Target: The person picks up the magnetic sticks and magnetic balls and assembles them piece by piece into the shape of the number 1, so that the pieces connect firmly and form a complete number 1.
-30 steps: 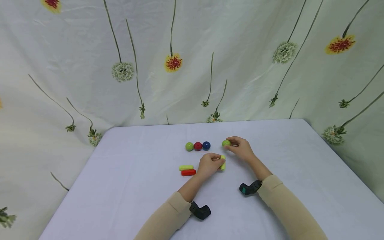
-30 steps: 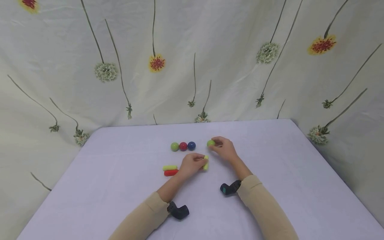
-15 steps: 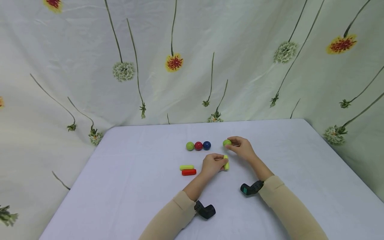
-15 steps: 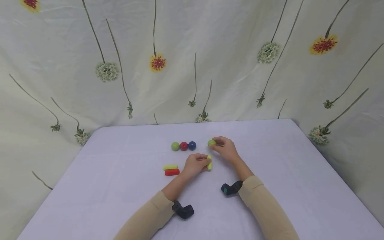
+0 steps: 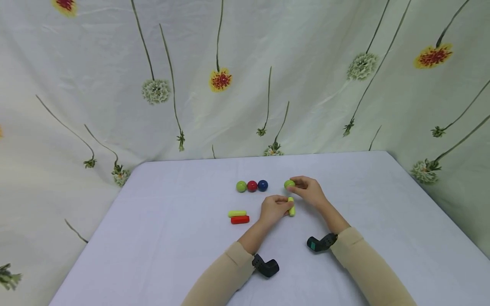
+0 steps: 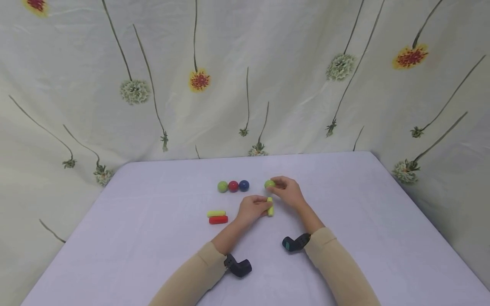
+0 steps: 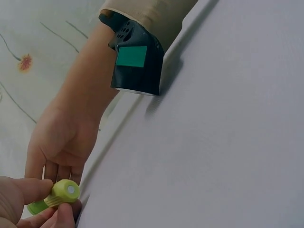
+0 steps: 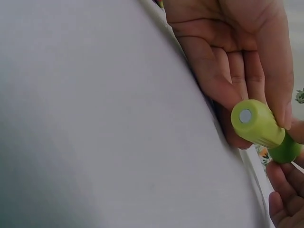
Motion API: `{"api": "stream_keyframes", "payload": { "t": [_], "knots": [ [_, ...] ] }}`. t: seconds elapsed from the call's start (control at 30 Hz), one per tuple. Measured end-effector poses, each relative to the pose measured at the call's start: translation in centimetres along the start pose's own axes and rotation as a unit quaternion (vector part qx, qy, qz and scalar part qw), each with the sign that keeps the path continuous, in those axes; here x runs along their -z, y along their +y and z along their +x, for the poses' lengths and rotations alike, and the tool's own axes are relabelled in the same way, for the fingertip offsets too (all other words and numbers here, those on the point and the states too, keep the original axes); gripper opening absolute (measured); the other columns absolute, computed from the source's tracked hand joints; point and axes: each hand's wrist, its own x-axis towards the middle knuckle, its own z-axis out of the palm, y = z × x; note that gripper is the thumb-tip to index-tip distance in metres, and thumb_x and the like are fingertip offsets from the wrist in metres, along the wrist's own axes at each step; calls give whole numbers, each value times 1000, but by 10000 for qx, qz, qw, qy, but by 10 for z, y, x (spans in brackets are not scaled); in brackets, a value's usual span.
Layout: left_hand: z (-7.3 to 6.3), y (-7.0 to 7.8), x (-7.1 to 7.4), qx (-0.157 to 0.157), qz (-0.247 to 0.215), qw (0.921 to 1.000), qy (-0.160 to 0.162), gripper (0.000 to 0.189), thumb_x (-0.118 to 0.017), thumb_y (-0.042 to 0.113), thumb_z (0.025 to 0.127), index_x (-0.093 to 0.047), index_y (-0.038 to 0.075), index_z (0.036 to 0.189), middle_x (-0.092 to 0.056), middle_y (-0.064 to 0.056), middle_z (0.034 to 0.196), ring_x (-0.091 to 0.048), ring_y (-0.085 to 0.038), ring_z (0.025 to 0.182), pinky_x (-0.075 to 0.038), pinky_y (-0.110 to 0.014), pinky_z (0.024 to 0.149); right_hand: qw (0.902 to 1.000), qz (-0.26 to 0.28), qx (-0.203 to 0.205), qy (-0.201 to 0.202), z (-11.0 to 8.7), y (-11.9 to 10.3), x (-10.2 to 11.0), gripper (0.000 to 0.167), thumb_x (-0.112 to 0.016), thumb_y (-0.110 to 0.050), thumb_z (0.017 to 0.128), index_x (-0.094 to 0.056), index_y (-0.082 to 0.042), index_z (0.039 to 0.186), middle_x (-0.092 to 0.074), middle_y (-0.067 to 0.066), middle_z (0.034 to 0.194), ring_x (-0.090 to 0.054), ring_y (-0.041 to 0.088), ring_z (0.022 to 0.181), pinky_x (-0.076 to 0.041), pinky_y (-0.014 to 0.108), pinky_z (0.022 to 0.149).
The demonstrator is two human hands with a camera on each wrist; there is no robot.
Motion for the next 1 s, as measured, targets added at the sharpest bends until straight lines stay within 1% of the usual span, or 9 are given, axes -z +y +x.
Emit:
{"api": "stream_keyframes", "payload": {
  "t": [0.1, 0.27, 0.43, 0.57, 0.8, 1.0],
  "knots": [
    [2, 0, -3, -8, -87, 10000, 21, 25, -73, 15, 88, -70, -2, 105, -73, -7, 88, -69, -12, 75, -56, -24, 68, 9999, 126, -11, 34, -1, 1, 0, 43, -72, -22, 90, -62, 4, 123, -65, 20, 118, -63, 33, 105, -49, 44, 91],
    [3, 0, -6, -17, -59, 9999, 101, 24, -73, 16, 88, -70, -1, 104, -72, -6, 85, -68, -11, 72, -55, -23, 67, 9995, 302, 40, 70, -3, 4, 0, 43, -72, -22, 90, -62, 5, 122, -66, 21, 115, -63, 33, 103, -49, 42, 90],
    [3, 2, -7, -158, 48, 9995, 271, 24, -74, 17, 87, -71, -1, 103, -72, -5, 83, -67, -11, 69, -55, -23, 65, 9986, 505, 77, 115, -2, 9, -1, 42, -72, -22, 90, -63, 6, 120, -66, 20, 112, -64, 31, 101, -50, 33, 85],
    [4, 1, -9, -259, 52, 9990, 367, 24, -74, 16, 87, -70, -2, 103, -72, -5, 84, -66, -10, 68, -54, -23, 64, 9981, 598, 12, 160, -3, 12, -2, 42, -73, -23, 90, -63, 5, 119, -67, 18, 110, -64, 28, 99, -50, 28, 82],
    [6, -2, -11, -343, -49, 9984, 456, 23, -75, 16, 86, -71, -1, 101, -71, -4, 81, -65, -9, 65, -54, -22, 62, 9978, 635, 20, 183, -5, 13, -3, 43, -73, -25, 89, -63, 5, 120, -67, 17, 109, -65, 27, 99, -50, 28, 82],
    [6, -3, -12, -456, -69, 9978, 482, 22, -75, 14, 86, -70, -3, 100, -71, -5, 80, -63, -7, 64, -53, -21, 60, 9972, 721, 13, 212, -5, 15, -3, 43, -73, -24, 90, -63, 5, 120, -67, 17, 109, -63, 25, 98, -49, 24, 81]
  ]
}}
